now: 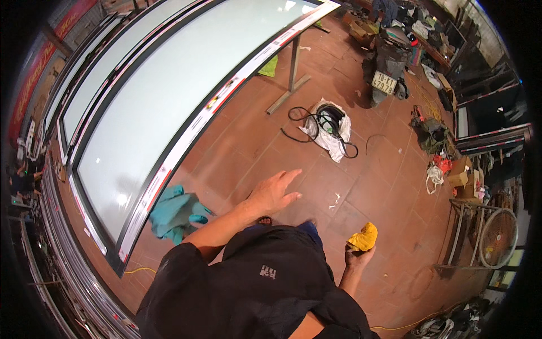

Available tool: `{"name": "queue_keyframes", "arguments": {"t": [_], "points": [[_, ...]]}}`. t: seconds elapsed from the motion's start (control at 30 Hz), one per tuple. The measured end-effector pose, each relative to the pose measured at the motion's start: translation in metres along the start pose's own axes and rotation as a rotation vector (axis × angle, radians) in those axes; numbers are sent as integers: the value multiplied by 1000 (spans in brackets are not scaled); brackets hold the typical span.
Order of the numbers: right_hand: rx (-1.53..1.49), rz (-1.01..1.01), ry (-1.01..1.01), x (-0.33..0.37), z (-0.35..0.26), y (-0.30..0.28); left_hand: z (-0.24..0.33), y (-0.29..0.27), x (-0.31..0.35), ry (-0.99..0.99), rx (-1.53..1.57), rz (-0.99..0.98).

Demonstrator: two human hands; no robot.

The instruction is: The person wipes the frames and glass surfaces of several window units with a yellow cloth. They handle each unit one at a time, wiping edges and corners, then move to the next unit and repeat the process.

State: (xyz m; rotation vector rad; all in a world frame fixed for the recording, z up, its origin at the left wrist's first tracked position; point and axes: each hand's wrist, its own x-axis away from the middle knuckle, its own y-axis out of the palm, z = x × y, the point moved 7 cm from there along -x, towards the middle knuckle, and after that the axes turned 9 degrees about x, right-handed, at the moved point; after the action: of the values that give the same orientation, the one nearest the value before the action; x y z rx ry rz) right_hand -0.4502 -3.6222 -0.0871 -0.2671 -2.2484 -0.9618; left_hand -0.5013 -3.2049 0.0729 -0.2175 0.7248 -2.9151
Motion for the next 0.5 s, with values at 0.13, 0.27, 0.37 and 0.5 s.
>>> {"name": "queue_keyframes", "arguments": {"t": [0.13,0.27,0.37,0.5], "points": [[58,-47,53,-91,-31,50,1,0,-84,-7,21,89],[171,-69,105,-193,-70,133,-11,11,-147,-173,91,188],[279,-180,91,-259,-106,231,-6,13,-185,-231,82,244],[383,-447,73,-326,-146,376,-13,-1,-234,-330,43,313]]}}
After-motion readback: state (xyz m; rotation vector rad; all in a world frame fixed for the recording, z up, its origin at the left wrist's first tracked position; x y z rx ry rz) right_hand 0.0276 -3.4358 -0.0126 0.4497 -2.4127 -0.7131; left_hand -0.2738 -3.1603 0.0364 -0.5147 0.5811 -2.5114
